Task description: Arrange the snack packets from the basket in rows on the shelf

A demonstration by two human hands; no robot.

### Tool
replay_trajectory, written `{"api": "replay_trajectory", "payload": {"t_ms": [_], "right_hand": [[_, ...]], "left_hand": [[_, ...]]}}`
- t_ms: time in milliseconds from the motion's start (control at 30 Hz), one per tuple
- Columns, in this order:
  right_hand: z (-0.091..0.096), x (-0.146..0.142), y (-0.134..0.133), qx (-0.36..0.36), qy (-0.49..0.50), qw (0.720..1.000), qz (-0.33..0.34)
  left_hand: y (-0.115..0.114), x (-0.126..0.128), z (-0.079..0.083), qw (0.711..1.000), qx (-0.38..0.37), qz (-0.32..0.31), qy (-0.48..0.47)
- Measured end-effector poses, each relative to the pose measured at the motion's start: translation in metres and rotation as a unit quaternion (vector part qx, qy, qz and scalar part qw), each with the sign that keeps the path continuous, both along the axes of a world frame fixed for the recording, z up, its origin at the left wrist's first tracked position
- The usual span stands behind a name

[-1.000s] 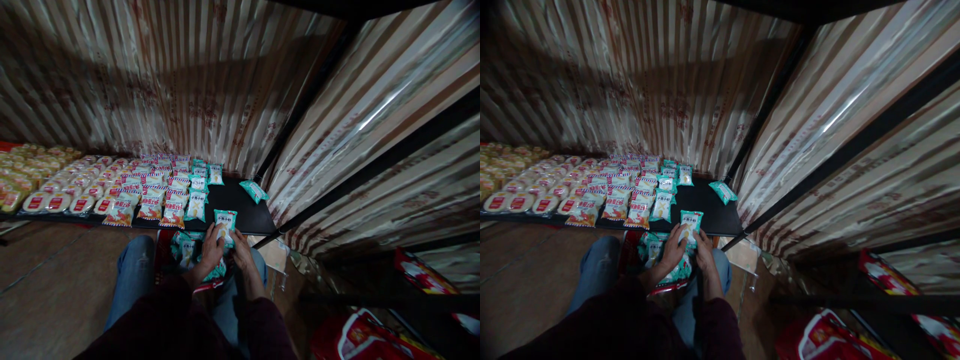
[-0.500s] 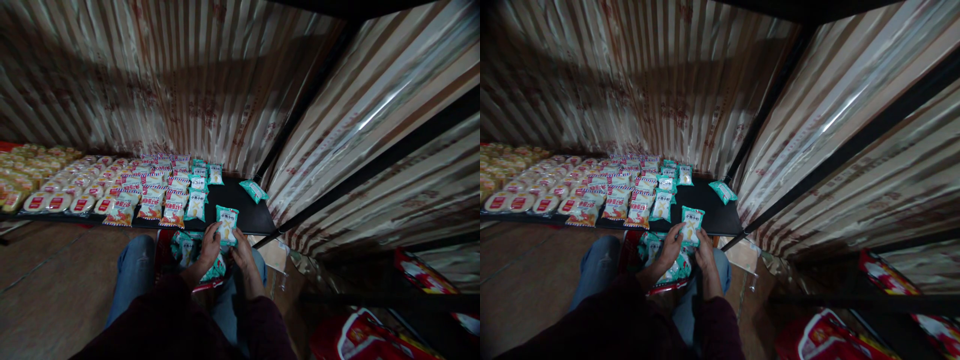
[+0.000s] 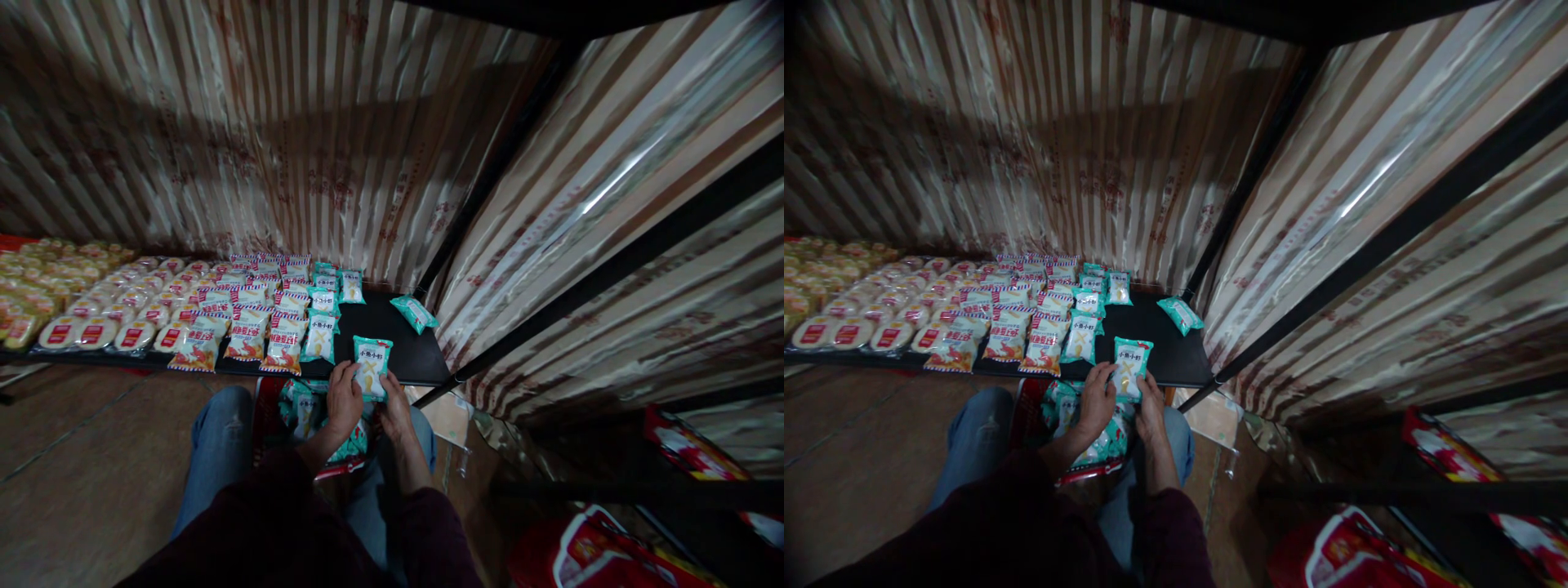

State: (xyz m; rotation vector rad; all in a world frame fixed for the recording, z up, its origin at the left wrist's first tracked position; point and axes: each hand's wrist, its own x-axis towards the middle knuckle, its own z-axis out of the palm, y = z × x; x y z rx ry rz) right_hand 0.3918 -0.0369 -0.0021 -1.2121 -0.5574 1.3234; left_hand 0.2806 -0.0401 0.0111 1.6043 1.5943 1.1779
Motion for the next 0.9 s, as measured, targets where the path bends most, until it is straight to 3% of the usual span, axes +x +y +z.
{"api": "replay_trajectory", "payload": {"t_ms": [167,333,667,900], "right_hand": [[0.005,0.000,0.000,0.025,-0.029,0.999,-0.017],[0.008,0.002,0.000,0.047,-0.028,0.998,-0.036],[0.019,-0.003,-0.004,0.059,-0.051,0.996,-0.034],[0.017,-0.012,-0.008,0.103,-0.198,0.974,-0.040]], "left_hand": [[-0.002,0.003,0.014,0.999,0.034,-0.012,0.024],[-0.003,0.010,0.016,1.000,0.003,-0.030,-0.004],[0.000,0.014,0.014,0.967,-0.131,-0.066,-0.210],[0.006,0.008,0.010,0.943,-0.141,-0.046,-0.297]]}}
